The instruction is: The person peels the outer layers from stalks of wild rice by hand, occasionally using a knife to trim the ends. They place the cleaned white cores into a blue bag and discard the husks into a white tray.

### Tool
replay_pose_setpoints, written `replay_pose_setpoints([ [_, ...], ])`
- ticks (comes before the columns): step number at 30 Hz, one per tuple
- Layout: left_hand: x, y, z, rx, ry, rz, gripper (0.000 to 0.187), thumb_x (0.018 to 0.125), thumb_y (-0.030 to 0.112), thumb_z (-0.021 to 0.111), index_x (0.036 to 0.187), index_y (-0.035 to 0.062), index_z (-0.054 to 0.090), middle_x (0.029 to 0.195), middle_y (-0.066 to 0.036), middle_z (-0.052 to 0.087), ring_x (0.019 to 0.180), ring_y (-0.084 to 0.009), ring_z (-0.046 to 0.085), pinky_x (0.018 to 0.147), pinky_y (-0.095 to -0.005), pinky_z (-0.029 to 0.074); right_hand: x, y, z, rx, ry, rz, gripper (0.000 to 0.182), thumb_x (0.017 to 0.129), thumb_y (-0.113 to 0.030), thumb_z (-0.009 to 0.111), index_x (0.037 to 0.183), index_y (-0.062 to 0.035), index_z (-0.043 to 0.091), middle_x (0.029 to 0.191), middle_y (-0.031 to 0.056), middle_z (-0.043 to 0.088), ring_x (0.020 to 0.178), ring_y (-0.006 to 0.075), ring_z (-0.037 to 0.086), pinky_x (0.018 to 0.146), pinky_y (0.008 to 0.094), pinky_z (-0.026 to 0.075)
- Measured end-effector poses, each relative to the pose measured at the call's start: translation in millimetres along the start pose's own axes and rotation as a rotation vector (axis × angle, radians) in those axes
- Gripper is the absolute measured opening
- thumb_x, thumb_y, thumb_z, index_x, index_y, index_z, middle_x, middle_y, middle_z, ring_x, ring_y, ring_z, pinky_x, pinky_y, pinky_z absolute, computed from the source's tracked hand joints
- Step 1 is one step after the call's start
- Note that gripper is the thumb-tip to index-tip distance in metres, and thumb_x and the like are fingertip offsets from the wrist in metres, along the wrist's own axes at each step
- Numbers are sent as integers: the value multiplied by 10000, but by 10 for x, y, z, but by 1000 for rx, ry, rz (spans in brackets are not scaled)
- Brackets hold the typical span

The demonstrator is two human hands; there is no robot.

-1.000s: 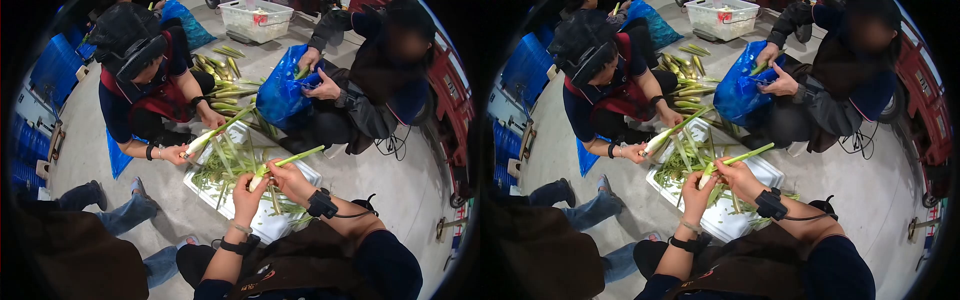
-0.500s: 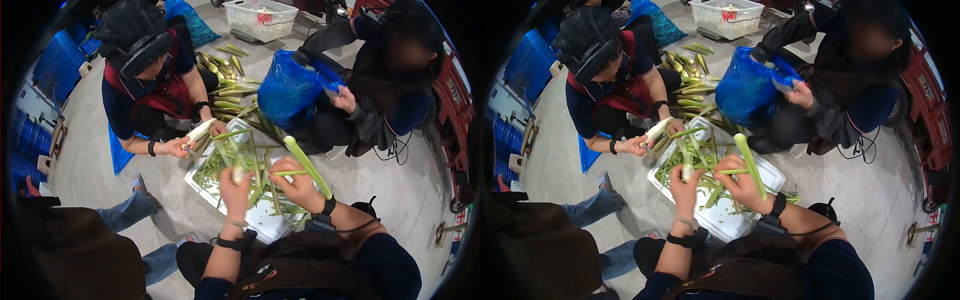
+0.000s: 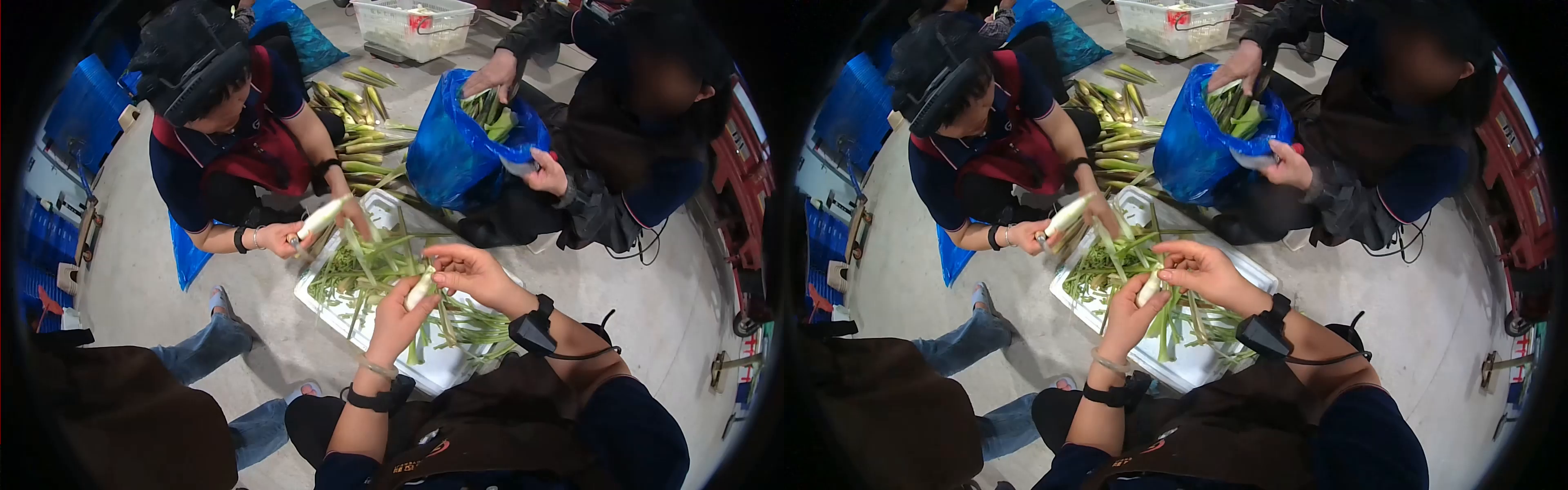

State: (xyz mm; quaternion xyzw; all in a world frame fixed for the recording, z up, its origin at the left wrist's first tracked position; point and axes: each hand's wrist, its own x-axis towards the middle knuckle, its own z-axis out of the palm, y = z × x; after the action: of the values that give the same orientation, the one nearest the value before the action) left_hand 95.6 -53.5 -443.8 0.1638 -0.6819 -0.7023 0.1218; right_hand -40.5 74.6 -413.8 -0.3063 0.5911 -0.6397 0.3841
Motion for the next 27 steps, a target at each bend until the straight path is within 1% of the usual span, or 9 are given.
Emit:
replay_pose_setpoints([
  [2, 7, 1, 25, 51, -69, 3, 306, 832, 180, 710, 1066, 12, 609, 868, 5, 614, 793, -76, 546, 700, -229, 441, 2, 15, -13, -25, -34, -69, 220, 889, -78, 625, 1094, 0, 647, 932, 47, 615, 852, 91, 592, 711, 228, 497],
  [6, 12, -60, -13, 120, -61, 50, 270, 851, 177, 690, 1048, 12, 608, 855, 3, 614, 760, -72, 546, 683, -220, 440, -20, 26, -34, -16, -35, -45, 188, 889, -79, 623, 1047, 11, 669, 927, 56, 622, 846, 107, 610, 728, 237, 507],
  [8, 25, -81, -22, -137, -118, -95, 243, 876, 178, 661, 1048, 15, 608, 853, -6, 619, 732, -67, 548, 667, -211, 441, -15, 8, -40, 101, -24, 53, 194, 899, -86, 612, 1061, 3, 667, 925, 49, 638, 820, 101, 615, 748, 233, 503],
  [15, 82, -33, -28, -301, -129, -138, 224, 907, 180, 621, 1061, 18, 614, 809, 18, 592, 719, -61, 540, 675, -196, 432, 25, 1, -73, 280, -15, 174, 210, 912, -102, 593, 1084, -1, 657, 930, 63, 665, 804, 102, 624, 734, 230, 513],
  [18, 83, -60, -67, -174, -121, -80, 237, 909, 183, 617, 1071, 9, 620, 771, 14, 571, 716, -71, 534, 687, -208, 431, 28, 10, -87, 245, -32, 171, 226, 907, -99, 592, 1104, -1, 643, 927, 65, 667, 793, 102, 626, 718, 232, 516],
  [20, 105, -98, -114, 123, -149, 99, 245, 904, 172, 624, 1084, 6, 625, 781, -9, 570, 737, -78, 530, 695, -225, 432, 21, -25, -93, 111, -61, 164, 239, 895, -70, 587, 1118, 0, 636, 927, 87, 663, 755, 123, 640, 706, 248, 533],
  [24, 129, -204, -76, 93, -80, 131, 275, 937, 242, 572, 1030, -15, 609, 800, -39, 560, 732, -104, 527, 683, -243, 437, 27, 111, -107, 181, 11, 248, 240, 890, -66, 582, 1115, 1, 632, 916, 85, 662, 735, 125, 642, 698, 249, 536],
  [26, 158, -197, -120, -755, 138, -109, 366, 972, 342, 481, 963, -10, 579, 827, -49, 558, 732, -135, 535, 680, -260, 446, 2, 97, -84, 346, 166, 266, 219, 888, -77, 578, 1081, 1, 648, 908, 100, 660, 783, 131, 643, 675, 243, 528],
  [27, 191, -109, -198, -907, 225, -164, 429, 985, 410, 408, 932, 7, 545, 847, -70, 559, 754, -164, 547, 677, -277, 458, -9, 65, -81, 351, 149, 270, 219, 888, -77, 578, 1081, 1, 648, 908, 100, 660, 783, 131, 643, 675, 243, 528],
])
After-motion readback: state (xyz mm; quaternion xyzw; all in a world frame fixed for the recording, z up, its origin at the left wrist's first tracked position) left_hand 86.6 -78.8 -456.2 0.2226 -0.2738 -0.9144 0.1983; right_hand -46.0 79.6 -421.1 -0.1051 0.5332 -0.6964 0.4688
